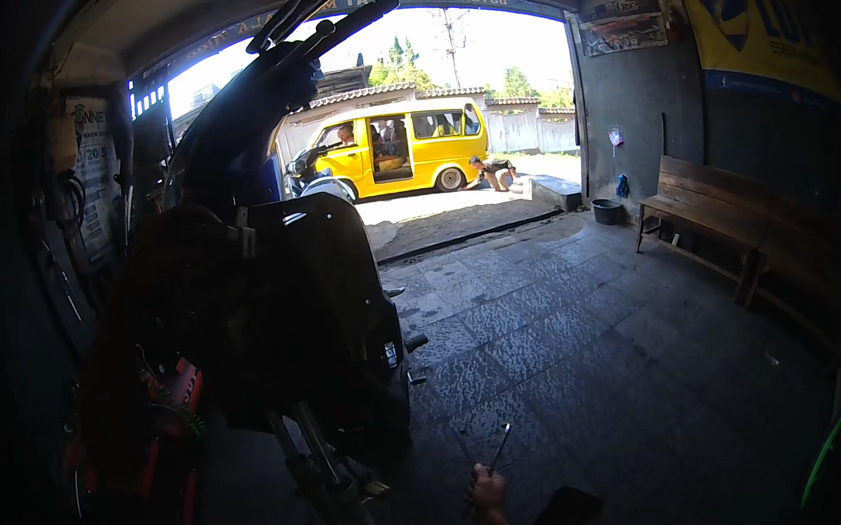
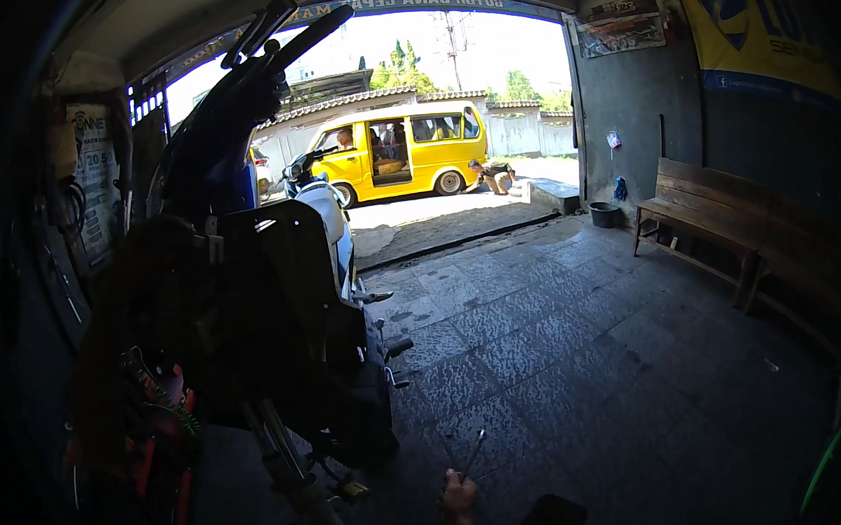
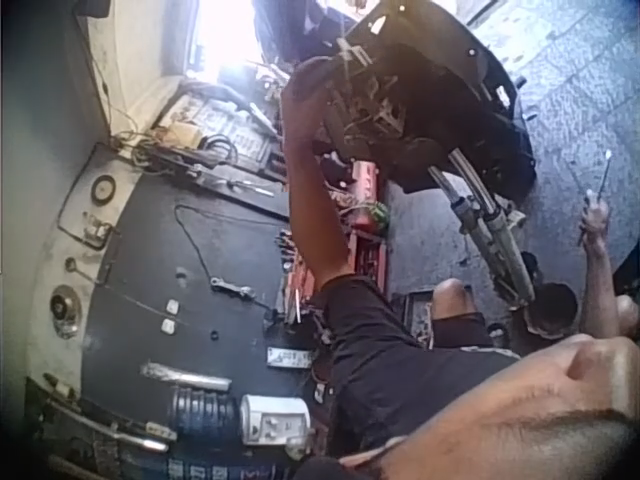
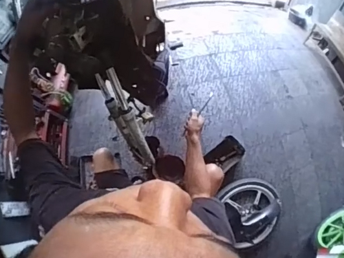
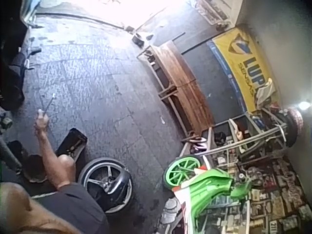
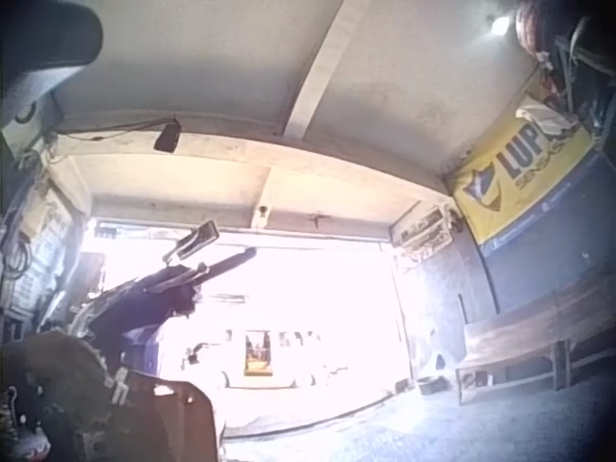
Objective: Dismantle and repair the front suspension and steering components of a motorcycle.
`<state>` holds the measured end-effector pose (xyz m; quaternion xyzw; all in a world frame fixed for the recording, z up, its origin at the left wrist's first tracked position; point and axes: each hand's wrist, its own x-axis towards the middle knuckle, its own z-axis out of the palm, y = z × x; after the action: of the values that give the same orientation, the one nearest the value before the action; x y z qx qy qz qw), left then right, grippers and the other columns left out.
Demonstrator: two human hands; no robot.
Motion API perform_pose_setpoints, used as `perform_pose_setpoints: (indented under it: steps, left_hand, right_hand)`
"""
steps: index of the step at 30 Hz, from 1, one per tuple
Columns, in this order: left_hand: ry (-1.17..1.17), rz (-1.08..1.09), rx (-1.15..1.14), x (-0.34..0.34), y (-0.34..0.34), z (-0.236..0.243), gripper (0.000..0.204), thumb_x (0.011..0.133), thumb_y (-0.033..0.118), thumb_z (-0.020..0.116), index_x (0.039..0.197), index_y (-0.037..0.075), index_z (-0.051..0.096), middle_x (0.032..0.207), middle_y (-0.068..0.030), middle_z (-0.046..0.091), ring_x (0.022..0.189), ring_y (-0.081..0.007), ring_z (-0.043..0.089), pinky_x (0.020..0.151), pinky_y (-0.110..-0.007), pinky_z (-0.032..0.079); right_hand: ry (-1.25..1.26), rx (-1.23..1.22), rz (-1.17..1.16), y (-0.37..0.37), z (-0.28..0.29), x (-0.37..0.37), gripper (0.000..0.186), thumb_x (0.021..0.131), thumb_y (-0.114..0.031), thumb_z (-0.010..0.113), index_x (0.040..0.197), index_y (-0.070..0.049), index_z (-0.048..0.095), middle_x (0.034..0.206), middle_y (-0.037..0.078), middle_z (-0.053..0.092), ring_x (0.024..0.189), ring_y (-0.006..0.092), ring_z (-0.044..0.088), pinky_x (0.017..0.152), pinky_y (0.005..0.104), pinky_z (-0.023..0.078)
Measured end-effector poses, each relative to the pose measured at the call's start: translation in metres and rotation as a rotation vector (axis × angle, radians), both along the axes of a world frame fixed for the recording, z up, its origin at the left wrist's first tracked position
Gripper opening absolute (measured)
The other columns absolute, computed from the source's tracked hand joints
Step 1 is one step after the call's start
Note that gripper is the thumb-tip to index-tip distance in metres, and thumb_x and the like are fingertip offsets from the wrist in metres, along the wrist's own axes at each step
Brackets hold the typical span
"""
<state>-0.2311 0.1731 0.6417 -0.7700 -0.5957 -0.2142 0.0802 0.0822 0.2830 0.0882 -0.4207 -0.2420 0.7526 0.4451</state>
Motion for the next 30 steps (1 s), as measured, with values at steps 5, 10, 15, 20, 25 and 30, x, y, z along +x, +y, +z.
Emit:
perform_pose_setpoints:
  steps: [5, 10, 15, 20, 25, 30]
  left_hand:
    - [0.031, 0.04, 0.135, -0.019, -0.01, -0.015, 0.046, 0.082, 0.016, 0.073, 0.126, 0.008, 0.065, 0.125, -0.0119, 0.065, 0.12, -0.0253, 0.061, 0.099, -0.038, 0.05]
    - [0.043, 0.096, 0.253, -0.035, -0.022, -0.043, 0.048, 0.081, 0.016, 0.073, 0.127, 0.008, 0.064, 0.125, -0.0125, 0.065, 0.12, -0.0262, 0.061, 0.101, -0.038, 0.048]
    - [0.075, 0.167, 0.369, -0.042, -0.037, -0.063, 0.051, 0.08, 0.017, 0.073, 0.129, 0.007, 0.062, 0.125, -0.013, 0.065, 0.12, -0.0271, 0.061, 0.104, -0.038, 0.046]
    - [0.118, 0.235, 0.481, -0.047, -0.045, -0.075, 0.054, 0.08, 0.017, 0.074, 0.131, 0.007, 0.06, 0.124, -0.0136, 0.065, 0.12, -0.0281, 0.061, 0.106, -0.039, 0.044]
    - [0.191, 0.434, 0.522, 0.004, -0.065, -0.067, 0.057, 0.075, 0.022, 0.076, 0.128, 0.008, 0.06, 0.12, -0.0127, 0.066, 0.116, -0.0287, 0.062, 0.103, -0.04, 0.046]
    - [0.172, 0.616, 0.59, 0.022, -0.039, -0.081, 0.056, 0.072, 0.022, 0.078, 0.124, 0.008, 0.06, 0.119, -0.0114, 0.064, 0.113, -0.0282, 0.062, 0.098, -0.04, 0.048]
  right_hand:
    - [-0.029, -0.023, -0.02, 0.001, 0.0, 0.01, 0.022, 0.1, -0.022, 0.057, 0.08, -0.015, 0.049, 0.059, -0.004, 0.04, 0.041, 0.0098, 0.035, 0.037, 0.0292, 0.03]
    - [-0.044, -0.035, 0.0, -0.006, 0.011, 0.019, 0.019, 0.1, -0.021, 0.057, 0.083, -0.015, 0.05, 0.06, -0.004, 0.04, 0.042, 0.0093, 0.035, 0.038, 0.0284, 0.029]
    - [-0.002, -0.061, 0.034, -0.008, 0.013, 0.019, 0.021, 0.1, -0.021, 0.056, 0.082, -0.015, 0.048, 0.059, -0.004, 0.039, 0.042, 0.0092, 0.035, 0.038, 0.028, 0.029]
    - [-0.008, -0.062, 0.046, -0.002, 0.002, 0.013, 0.024, 0.1, -0.02, 0.057, 0.079, -0.016, 0.046, 0.058, -0.004, 0.038, 0.041, 0.0094, 0.034, 0.038, 0.0285, 0.028]
    - [-0.003, -0.055, 0.054, -0.001, 0.007, 0.009, 0.026, 0.099, -0.019, 0.057, 0.076, -0.016, 0.046, 0.057, -0.004, 0.039, 0.04, 0.0099, 0.035, 0.038, 0.0287, 0.029]
    - [-0.001, -0.046, 0.047, 0.002, 0.002, 0.006, 0.026, 0.099, -0.019, 0.057, 0.075, -0.016, 0.047, 0.057, -0.004, 0.04, 0.041, 0.0103, 0.035, 0.038, 0.029, 0.029]
